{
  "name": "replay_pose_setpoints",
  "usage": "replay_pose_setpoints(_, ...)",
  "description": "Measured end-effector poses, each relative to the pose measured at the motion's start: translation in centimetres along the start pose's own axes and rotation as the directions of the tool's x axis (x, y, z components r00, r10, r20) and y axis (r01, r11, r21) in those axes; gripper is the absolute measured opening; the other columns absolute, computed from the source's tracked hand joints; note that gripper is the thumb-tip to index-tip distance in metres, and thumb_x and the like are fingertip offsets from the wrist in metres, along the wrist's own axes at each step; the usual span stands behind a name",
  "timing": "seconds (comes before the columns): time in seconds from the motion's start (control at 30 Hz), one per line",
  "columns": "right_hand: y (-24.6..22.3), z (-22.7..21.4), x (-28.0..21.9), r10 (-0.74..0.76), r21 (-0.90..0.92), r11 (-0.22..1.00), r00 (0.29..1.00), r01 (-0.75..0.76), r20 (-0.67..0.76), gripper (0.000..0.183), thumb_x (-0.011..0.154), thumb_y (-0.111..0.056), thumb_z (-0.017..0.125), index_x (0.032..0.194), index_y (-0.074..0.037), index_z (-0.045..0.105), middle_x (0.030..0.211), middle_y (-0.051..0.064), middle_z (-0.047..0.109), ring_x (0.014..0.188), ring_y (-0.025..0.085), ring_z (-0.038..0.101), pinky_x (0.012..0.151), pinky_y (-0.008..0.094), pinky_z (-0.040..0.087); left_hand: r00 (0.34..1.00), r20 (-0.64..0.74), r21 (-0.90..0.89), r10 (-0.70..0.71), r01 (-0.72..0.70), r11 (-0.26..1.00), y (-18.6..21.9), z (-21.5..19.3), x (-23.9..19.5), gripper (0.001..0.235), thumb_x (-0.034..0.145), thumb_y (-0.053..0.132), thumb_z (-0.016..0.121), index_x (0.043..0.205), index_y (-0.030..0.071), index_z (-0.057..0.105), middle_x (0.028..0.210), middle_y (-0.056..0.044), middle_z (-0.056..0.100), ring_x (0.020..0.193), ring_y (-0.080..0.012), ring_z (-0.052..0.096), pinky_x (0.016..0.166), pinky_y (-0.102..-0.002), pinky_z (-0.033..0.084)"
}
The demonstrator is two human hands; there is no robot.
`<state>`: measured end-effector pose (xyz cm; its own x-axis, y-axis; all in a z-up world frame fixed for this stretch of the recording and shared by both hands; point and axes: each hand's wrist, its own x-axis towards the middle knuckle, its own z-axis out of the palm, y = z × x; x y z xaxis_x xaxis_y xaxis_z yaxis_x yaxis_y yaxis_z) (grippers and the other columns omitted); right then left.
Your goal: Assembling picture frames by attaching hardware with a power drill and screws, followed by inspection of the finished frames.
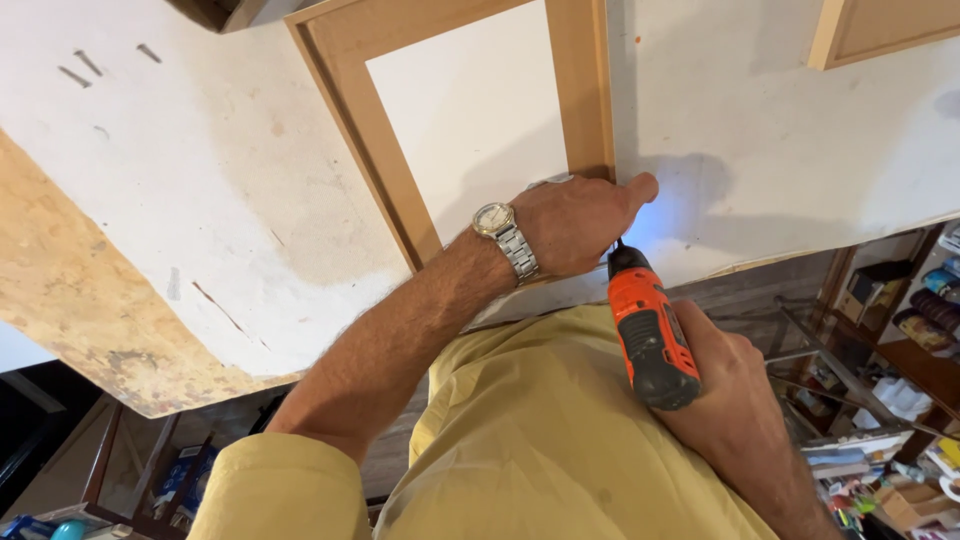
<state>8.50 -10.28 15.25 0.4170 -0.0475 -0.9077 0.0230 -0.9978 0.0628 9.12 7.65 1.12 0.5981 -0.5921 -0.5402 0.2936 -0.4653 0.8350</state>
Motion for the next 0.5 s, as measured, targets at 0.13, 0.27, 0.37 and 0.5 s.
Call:
replay_pose_setpoints(0.13,-1.7,-2.1,-0.8,0.03,-0.006,1.0,0.998,-0.03,0.059,0.024,0.078,-0.033,0.058,0.094,-0.015,0.06,0.078,0.012,0.075,0.078,0.043,0.063,0.072,0.043,0.044,0.997,-0.077,0.006,0.031,-0.031,1.0,0.3,0.3,-0.3,0.061,0.082,0.008,0.058,0.14,0.012,0.039,0.088,-0.006,0.064,0.083,-0.0304,0.063,0.062,-0.05,0.051)
replay_pose_setpoints(0.27,2.0,-3.5,-2.1,-0.189,-0.089,0.979,0.981,0.185,-0.046,0.057,0.07,-0.042,0.07,0.125,-0.026,0.065,0.1,-0.001,0.085,0.086,0.022,0.082,0.082,0.039,0.061,0.993,-0.118,0.028,-0.022,0.026,0.999,1.2,0.6,-1.2,0.046,0.081,0.006,0.05,0.125,0.017,0.044,0.096,0.0,0.065,0.081,-0.0266,0.061,0.063,-0.048,0.048)
replay_pose_setpoints(0.37,7.3,-3.7,-0.6,-0.545,-0.272,0.831,0.809,0.485,-0.222,0.048,0.079,-0.015,0.07,0.125,-0.007,0.058,0.095,0.008,0.079,0.086,0.026,0.078,0.107,0.062,0.047,0.98,-0.198,0.055,-0.015,0.026,0.998,1.6,1.7,-1.9,0.056,0.08,0.005,0.048,0.132,0.026,0.047,0.119,0.004,0.067,0.104,-0.0278,0.066,0.076,-0.057,0.052)
replay_pose_setpoints(0.5,4.9,-5.8,3.1,-0.277,-0.161,0.955,0.945,0.25,-0.176,0.064,0.078,-0.019,0.071,0.136,-0.006,0.047,0.123,0.022,0.064,0.107,0.045,0.064,0.087,0.055,0.048,0.7,-0.7,0.094,0.141,-0.106,0.99,-0.1,7.7,-1.4,0.038,0.09,0.014,0.073,0.123,0.015,0.055,0.128,-0.009,0.058,0.095,-0.0346,0.07,0.066,-0.055,0.056)
